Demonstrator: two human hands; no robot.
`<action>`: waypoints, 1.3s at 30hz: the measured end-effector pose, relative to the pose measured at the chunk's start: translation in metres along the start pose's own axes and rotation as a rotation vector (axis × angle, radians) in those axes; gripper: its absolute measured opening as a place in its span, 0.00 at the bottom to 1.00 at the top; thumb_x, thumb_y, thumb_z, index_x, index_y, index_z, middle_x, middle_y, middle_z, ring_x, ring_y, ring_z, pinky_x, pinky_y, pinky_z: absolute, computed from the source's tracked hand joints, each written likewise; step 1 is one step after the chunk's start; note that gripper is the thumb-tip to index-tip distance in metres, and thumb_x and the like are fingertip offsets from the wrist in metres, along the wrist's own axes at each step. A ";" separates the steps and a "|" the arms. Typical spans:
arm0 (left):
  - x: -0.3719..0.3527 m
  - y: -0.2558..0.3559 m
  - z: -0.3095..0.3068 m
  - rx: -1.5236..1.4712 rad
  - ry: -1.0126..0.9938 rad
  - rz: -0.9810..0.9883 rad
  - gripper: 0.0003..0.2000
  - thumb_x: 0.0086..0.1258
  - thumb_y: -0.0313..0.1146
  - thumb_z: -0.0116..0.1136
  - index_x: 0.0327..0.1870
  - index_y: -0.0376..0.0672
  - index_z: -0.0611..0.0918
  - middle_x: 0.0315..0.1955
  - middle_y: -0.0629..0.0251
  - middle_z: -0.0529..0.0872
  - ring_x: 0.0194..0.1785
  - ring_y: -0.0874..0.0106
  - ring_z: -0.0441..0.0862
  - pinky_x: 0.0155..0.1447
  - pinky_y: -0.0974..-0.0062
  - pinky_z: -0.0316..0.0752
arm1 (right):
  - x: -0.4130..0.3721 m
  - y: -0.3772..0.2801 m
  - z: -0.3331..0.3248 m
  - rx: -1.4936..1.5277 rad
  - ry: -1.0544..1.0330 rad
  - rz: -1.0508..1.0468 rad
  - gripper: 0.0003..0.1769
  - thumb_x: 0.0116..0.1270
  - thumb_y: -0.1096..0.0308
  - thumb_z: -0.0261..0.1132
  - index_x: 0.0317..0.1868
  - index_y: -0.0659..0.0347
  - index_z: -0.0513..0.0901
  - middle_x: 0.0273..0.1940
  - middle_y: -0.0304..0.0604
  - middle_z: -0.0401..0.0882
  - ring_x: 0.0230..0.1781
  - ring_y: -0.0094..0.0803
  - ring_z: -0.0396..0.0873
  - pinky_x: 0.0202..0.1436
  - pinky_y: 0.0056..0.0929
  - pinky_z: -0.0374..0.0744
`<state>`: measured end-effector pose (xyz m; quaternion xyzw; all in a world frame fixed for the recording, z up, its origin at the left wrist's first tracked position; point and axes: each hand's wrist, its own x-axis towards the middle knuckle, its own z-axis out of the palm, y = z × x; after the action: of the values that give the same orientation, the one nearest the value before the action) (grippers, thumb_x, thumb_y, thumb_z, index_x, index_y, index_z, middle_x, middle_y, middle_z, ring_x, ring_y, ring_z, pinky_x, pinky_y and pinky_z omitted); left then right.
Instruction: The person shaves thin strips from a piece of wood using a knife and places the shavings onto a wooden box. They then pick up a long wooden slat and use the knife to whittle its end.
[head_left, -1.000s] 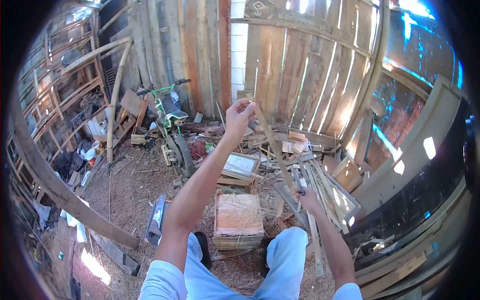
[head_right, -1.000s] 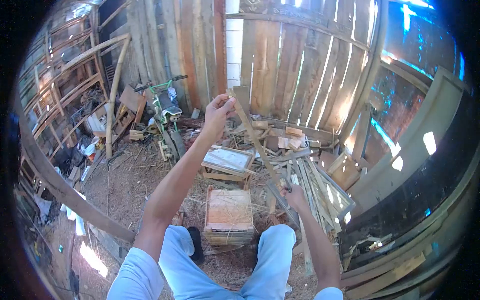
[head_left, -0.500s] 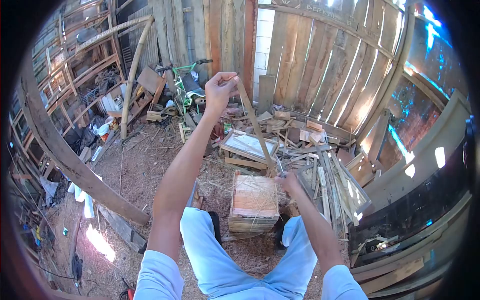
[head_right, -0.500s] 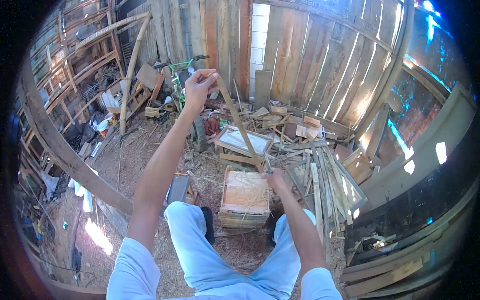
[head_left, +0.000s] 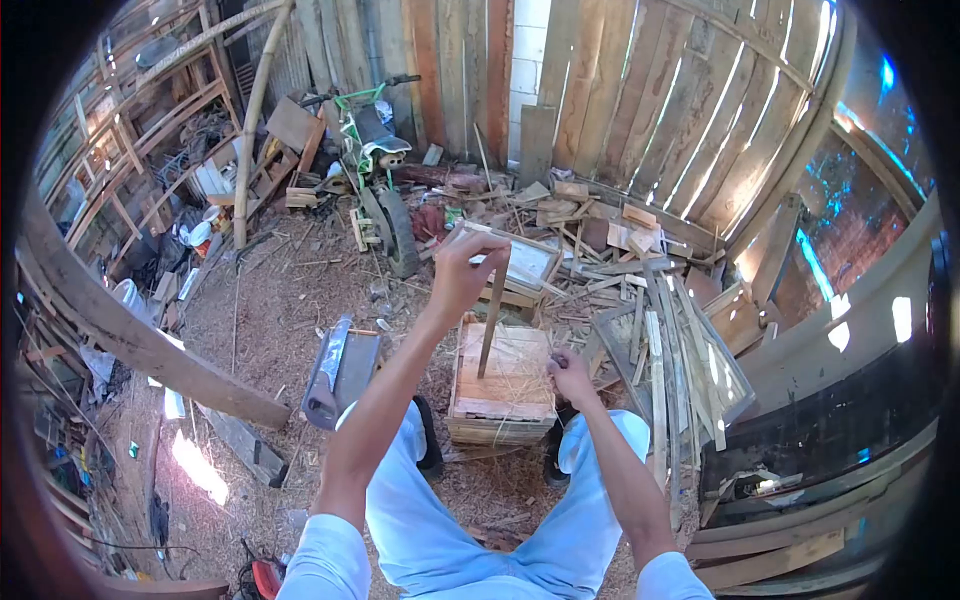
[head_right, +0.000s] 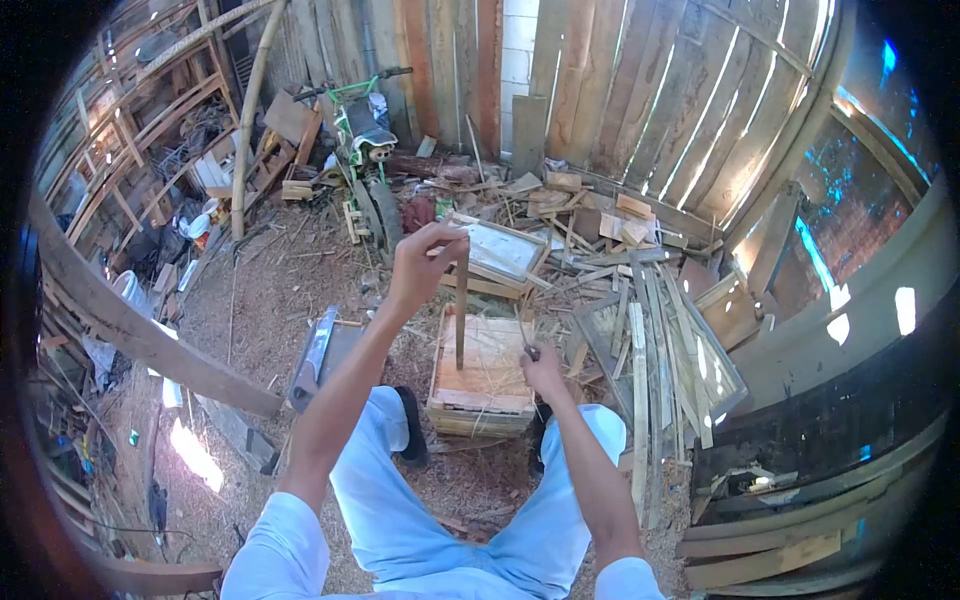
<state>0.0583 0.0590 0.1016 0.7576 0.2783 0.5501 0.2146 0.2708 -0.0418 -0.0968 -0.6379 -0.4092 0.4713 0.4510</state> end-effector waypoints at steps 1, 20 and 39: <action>-0.006 0.005 0.005 -0.069 0.034 -0.072 0.10 0.63 0.22 0.63 0.44 0.39 0.83 0.35 0.67 0.86 0.38 0.80 0.82 0.40 0.81 0.78 | -0.001 0.001 0.002 0.001 0.029 -0.088 0.08 0.68 0.71 0.59 0.46 0.64 0.74 0.24 0.35 0.73 0.16 0.20 0.69 0.17 0.21 0.68; -0.067 0.016 0.001 -0.332 -0.026 -0.297 0.08 0.60 0.21 0.65 0.40 0.36 0.80 0.37 0.60 0.86 0.44 0.72 0.85 0.47 0.76 0.80 | -0.037 -0.033 0.027 -0.704 0.062 -0.225 0.14 0.69 0.68 0.54 0.52 0.65 0.71 0.36 0.63 0.79 0.39 0.60 0.78 0.42 0.48 0.74; -0.085 0.023 0.013 -0.804 -0.083 -0.297 0.16 0.56 0.23 0.70 0.46 0.37 0.82 0.38 0.65 0.84 0.45 0.76 0.82 0.54 0.75 0.77 | -0.127 -0.212 0.028 -0.233 -0.110 -0.328 0.13 0.74 0.65 0.51 0.50 0.65 0.75 0.22 0.38 0.70 0.20 0.24 0.68 0.26 0.27 0.68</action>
<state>0.0545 -0.0141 0.0514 0.5869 0.1390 0.5471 0.5805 0.1948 -0.1016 0.1319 -0.5838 -0.5833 0.3755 0.4219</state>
